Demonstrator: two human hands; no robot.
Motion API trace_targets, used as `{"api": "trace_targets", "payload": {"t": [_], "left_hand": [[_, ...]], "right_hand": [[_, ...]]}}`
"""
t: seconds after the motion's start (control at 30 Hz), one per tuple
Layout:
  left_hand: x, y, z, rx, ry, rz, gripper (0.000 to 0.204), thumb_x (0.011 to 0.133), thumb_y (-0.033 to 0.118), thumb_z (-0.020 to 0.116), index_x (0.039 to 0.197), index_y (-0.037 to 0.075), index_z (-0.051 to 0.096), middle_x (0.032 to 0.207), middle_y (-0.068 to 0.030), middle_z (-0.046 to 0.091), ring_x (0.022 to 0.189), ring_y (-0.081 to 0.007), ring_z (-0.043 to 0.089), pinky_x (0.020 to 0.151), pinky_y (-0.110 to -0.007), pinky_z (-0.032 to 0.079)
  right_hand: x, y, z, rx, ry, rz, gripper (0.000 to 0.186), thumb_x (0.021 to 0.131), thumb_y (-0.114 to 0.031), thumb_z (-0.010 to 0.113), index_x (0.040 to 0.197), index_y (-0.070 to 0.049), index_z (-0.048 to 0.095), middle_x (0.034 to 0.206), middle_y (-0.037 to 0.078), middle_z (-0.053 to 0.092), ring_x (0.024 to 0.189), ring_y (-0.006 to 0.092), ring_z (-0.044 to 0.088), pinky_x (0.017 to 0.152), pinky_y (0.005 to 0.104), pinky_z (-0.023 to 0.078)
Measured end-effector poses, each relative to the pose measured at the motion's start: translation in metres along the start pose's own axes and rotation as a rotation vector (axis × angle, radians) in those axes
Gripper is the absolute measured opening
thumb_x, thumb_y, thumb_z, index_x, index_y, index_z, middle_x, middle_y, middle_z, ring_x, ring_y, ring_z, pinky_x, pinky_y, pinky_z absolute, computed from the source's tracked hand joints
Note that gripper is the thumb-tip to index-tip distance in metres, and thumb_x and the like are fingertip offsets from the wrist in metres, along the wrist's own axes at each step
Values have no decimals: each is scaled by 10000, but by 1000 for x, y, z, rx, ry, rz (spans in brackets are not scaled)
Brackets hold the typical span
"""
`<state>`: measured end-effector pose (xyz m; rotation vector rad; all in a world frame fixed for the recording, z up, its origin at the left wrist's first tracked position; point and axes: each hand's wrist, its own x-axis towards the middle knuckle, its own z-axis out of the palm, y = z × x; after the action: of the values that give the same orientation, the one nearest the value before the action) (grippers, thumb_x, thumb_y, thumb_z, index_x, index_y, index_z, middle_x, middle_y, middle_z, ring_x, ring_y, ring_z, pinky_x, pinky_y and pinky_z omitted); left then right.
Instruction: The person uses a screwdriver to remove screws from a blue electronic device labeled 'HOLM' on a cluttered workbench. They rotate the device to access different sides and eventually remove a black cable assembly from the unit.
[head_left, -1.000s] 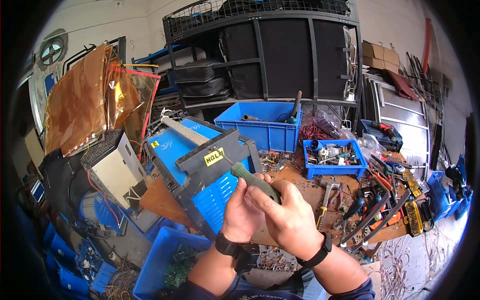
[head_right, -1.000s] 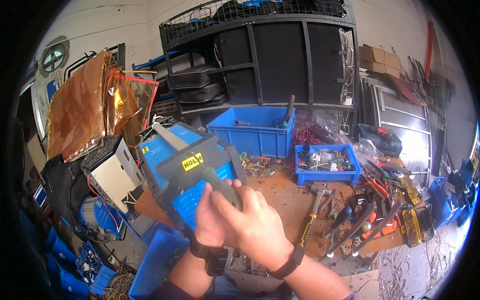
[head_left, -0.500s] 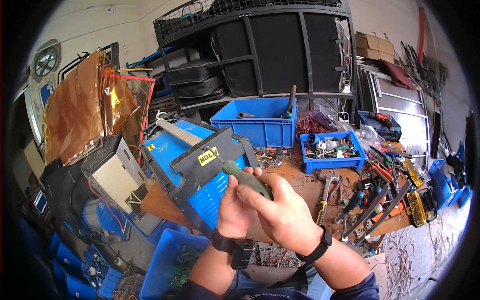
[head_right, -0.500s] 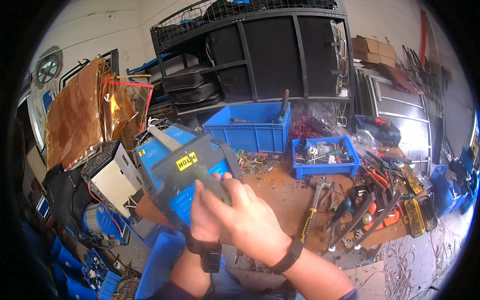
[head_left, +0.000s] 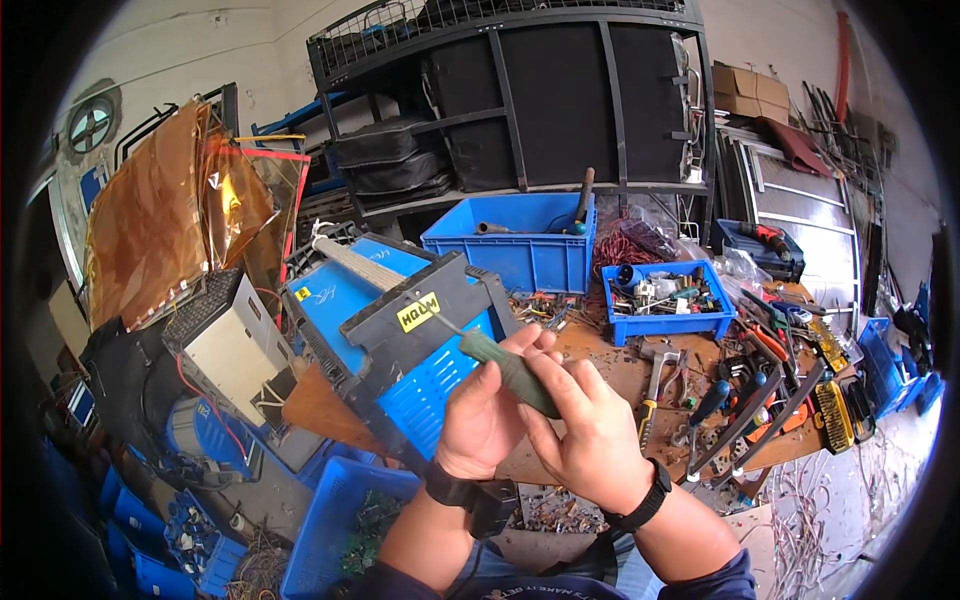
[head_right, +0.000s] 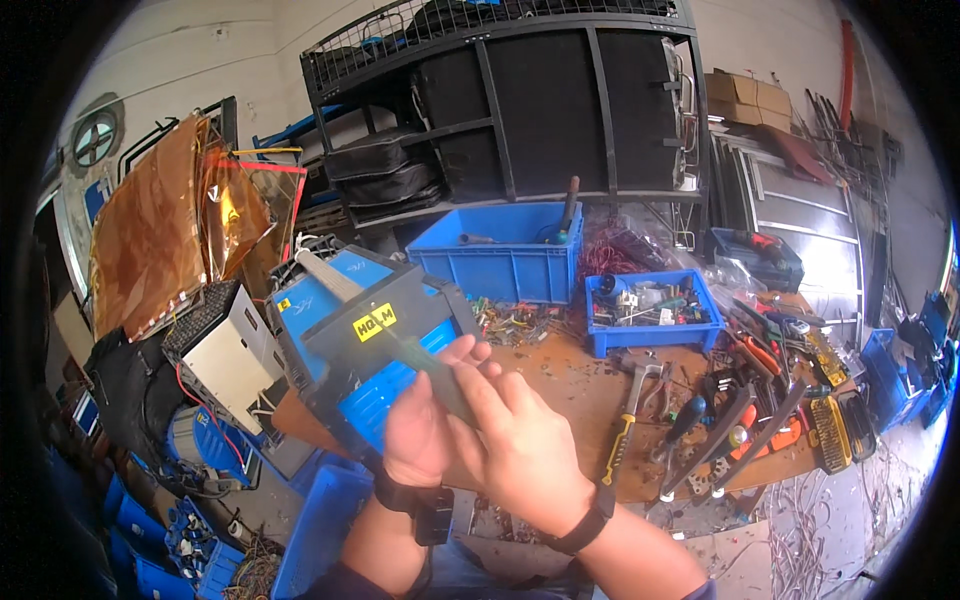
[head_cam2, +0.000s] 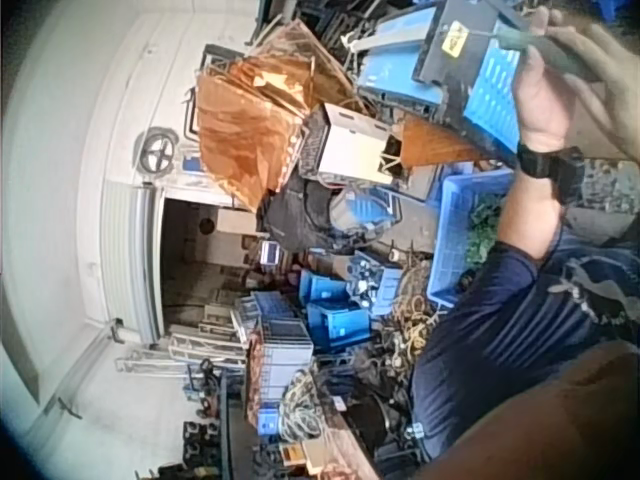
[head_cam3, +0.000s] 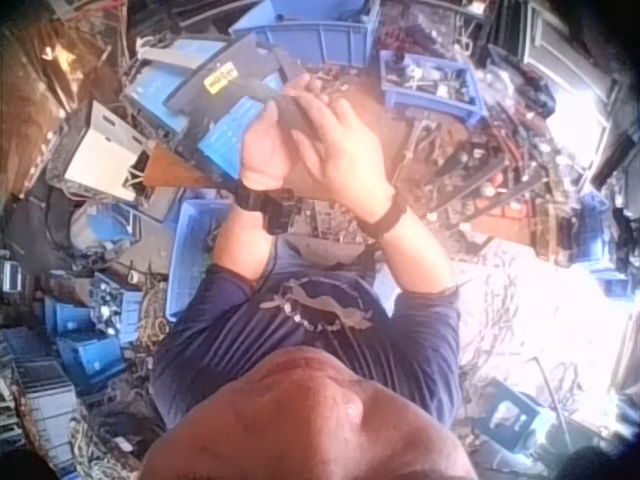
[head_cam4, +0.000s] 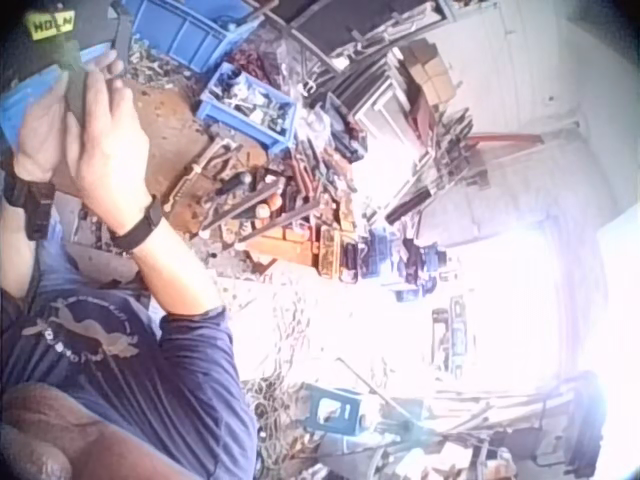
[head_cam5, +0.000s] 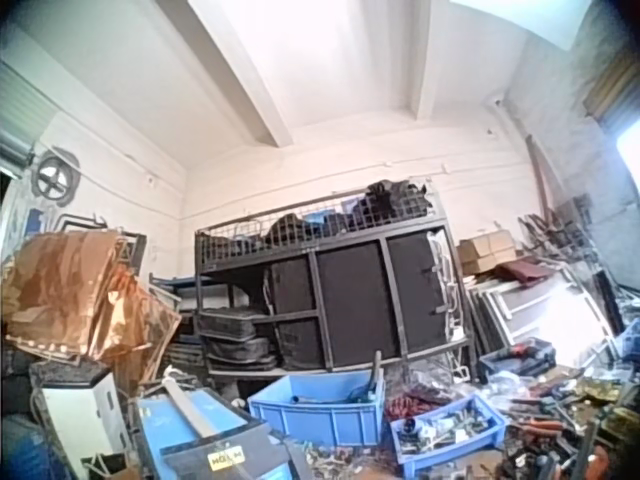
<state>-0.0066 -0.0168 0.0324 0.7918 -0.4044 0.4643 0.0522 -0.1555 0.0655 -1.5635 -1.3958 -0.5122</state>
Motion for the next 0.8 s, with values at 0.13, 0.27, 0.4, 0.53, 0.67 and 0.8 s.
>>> {"api": "trace_targets", "payload": {"t": [0.13, 0.27, 0.4, 0.53, 0.67, 0.8], "left_hand": [[4, -15, -4, 45, 54, -41, 471, 954, 282, 559, 1311, -17, 490, 1294, -141, 543, 1222, -258, 498, 1066, -403, 368], [-10, -24, 8, 237, 157, -58, 443, 947, 241, 563, 1284, -40, 504, 1290, -144, 549, 1195, -258, 520, 1047, -396, 387], [-39, -45, 1, 405, 256, -124, 456, 937, 209, 552, 1310, -37, 465, 1298, -153, 540, 1201, -263, 512, 1043, -407, 385], [-58, -68, -14, 430, 281, -278, 409, 928, 178, 550, 1270, -41, 501, 1296, -152, 537, 1200, -260, 505, 1035, -393, 382], [-70, -77, -14, 417, 369, -362, 373, 920, 148, 555, 1234, -51, 534, 1227, -139, 575, 1154, -233, 528, 993, -363, 403], [-71, -79, -14, 429, 383, -337, 393, 921, 157, 603, 1261, -32, 547, 1194, -79, 593, 1111, -171, 534, 965, -316, 407]], "right_hand": [[-6, 10, -4, 20, -26, 106, 487, 789, -126, 702, 1232, -18, 530, 937, 205, 581, 842, 386, 604, 699, 431, 509], [-28, 28, 0, 80, 2, 146, 506, 787, -142, 703, 1241, -9, 522, 1063, 224, 611, 894, 402, 608, 774, 445, 504], [-75, 39, 21, 180, -57, 323, 513, 819, -220, 667, 1262, -29, 492, 1056, 233, 607, 928, 413, 607, 779, 460, 505], [-110, 49, 21, 276, -90, 452, 533, 827, -243, 670, 1271, -14, 485, 1064, 245, 605, 957, 429, 597, 803, 456, 497], [-127, 52, 28, 318, -117, 460, 536, 824, -243, 691, 1262, -1, 499, 1056, 246, 615, 963, 426, 600, 819, 438, 492], [-120, 52, 23, 331, -107, 470, 420, 805, -164, 713, 1159, 20, 580, 1011, 216, 648, 942, 351, 650, 804, 387, 509]]}}
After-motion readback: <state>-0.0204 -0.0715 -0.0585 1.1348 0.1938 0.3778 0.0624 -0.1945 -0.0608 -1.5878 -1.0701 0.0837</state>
